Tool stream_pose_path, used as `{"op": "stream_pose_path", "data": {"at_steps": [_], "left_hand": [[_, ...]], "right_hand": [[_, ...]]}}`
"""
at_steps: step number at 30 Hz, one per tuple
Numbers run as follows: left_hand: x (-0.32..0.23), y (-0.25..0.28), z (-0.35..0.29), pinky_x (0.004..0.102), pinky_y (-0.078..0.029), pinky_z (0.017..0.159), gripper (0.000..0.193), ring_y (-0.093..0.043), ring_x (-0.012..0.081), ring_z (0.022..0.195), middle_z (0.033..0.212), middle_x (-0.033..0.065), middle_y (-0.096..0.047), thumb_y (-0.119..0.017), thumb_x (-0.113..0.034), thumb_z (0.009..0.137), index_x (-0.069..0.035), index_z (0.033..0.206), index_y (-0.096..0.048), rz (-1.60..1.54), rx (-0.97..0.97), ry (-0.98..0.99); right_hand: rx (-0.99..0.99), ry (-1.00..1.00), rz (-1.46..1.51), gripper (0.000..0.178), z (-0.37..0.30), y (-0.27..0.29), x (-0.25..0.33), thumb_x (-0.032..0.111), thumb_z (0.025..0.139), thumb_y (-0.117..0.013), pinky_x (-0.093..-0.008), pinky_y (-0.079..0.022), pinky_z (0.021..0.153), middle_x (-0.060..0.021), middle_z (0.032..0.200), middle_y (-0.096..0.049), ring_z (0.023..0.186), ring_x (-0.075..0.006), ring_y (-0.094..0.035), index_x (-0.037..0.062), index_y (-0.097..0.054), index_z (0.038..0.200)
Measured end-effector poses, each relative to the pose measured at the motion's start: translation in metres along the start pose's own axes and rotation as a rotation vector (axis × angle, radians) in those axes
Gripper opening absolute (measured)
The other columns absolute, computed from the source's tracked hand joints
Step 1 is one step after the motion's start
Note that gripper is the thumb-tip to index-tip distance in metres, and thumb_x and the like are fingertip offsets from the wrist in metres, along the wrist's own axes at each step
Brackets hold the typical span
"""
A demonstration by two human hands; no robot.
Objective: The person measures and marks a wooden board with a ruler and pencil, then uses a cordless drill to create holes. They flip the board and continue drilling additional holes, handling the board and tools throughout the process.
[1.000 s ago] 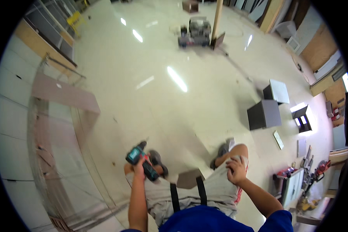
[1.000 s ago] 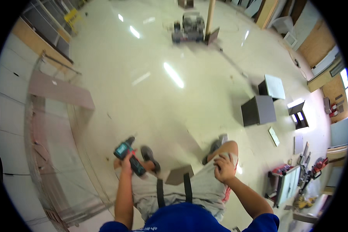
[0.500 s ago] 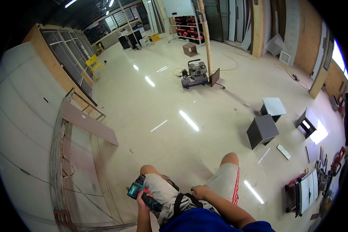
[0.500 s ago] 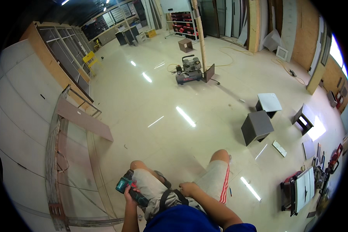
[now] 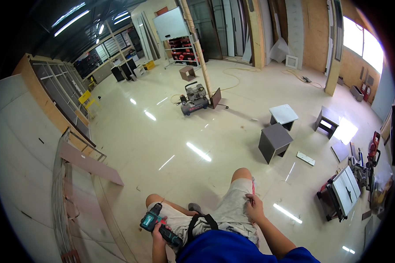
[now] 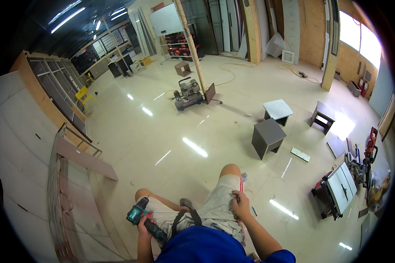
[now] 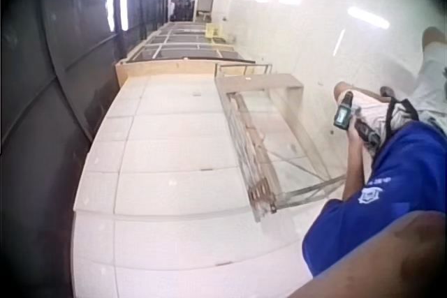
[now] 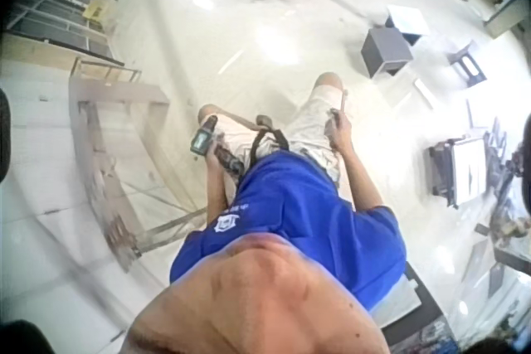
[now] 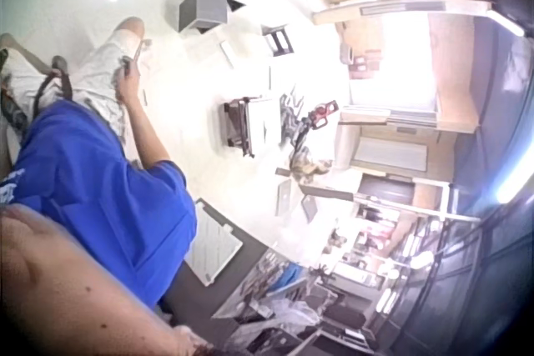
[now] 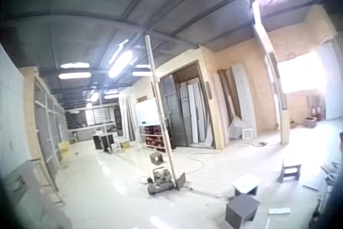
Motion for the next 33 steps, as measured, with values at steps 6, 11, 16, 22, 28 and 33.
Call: {"op": "stream_pose_path", "data": {"at_steps": [6,11,16,22,28,33], "left_hand": [[-0.006,-0.020,-0.006,0.0364,-0.057,0.063,0.034,-0.063,0.0208,0.065,0.115,0.0205,-0.063,-0.059,-0.015,0.090,0.003,0.118,-0.052,0.024,0.050,-0.035],[-0.028,-0.078,-0.032,0.0358,-0.057,0.062,0.034,-0.064,0.0213,0.067,0.121,0.0224,-0.061,-0.059,-0.012,0.089,0.003,0.118,-0.050,0.180,0.169,-0.146],[-0.042,-0.113,-0.057,0.0358,-0.056,0.062,0.043,-0.064,0.0223,0.067,0.121,0.0238,-0.060,-0.061,-0.015,0.086,0.003,0.124,-0.048,0.256,0.232,-0.231],[-0.042,-0.147,-0.100,0.0315,-0.054,0.062,0.038,-0.064,0.0190,0.066,0.119,0.0237,-0.061,-0.061,-0.016,0.090,0.002,0.122,-0.051,0.336,0.348,-0.347],[-0.045,-0.128,-0.121,0.0319,-0.055,0.061,0.046,-0.063,0.0184,0.065,0.118,0.0234,-0.061,-0.062,-0.018,0.089,0.002,0.128,-0.047,0.410,0.396,-0.381],[-0.044,-0.148,-0.114,0.0318,-0.055,0.060,0.041,-0.063,0.0181,0.063,0.117,0.0241,-0.062,-0.063,-0.019,0.088,0.002,0.121,-0.051,0.391,0.451,-0.361]], "right_hand": [[-0.085,-0.041,0.070,0.027,-0.045,0.046,-0.058,-0.002,0.083,-0.052,-0.0347,-0.053,0.089,-0.0140,0.104,-0.069,0.098,-0.0225,-0.067,-0.0027,-0.064,0.108],[-0.068,-0.166,0.168,0.022,-0.064,0.073,-0.098,-0.004,0.084,-0.052,-0.0331,-0.053,0.085,-0.0135,0.101,-0.069,0.095,-0.0194,-0.067,-0.0036,-0.062,0.103],[0.005,-0.054,0.089,0.019,-0.043,0.099,-0.072,-0.003,0.085,-0.052,-0.0316,-0.053,0.085,-0.0130,0.097,-0.070,0.091,-0.0187,-0.068,-0.0044,-0.062,0.101],[0.080,0.088,0.197,0.020,-0.001,0.113,-0.002,-0.002,0.090,-0.052,-0.0343,-0.053,0.089,-0.0149,0.099,-0.068,0.093,-0.0220,-0.066,-0.0072,-0.058,0.109],[0.251,0.160,0.270,0.019,-0.005,0.047,0.051,-0.002,0.092,-0.054,-0.0340,-0.052,0.090,-0.0137,0.102,-0.068,0.096,-0.0221,-0.066,-0.0056,-0.059,0.110],[0.316,0.061,0.172,0.018,-0.031,0.012,-0.010,0.000,0.090,-0.055,-0.0308,-0.051,0.088,-0.0108,0.099,-0.069,0.093,-0.0158,-0.065,-0.0037,-0.064,0.105]]}}
Point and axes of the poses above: each hand's wrist, its own z-axis towards the middle knuckle, its own y-axis out of the back of the hand, x = y × z, the point moved 7 cm from there along z, towards the middle knuckle
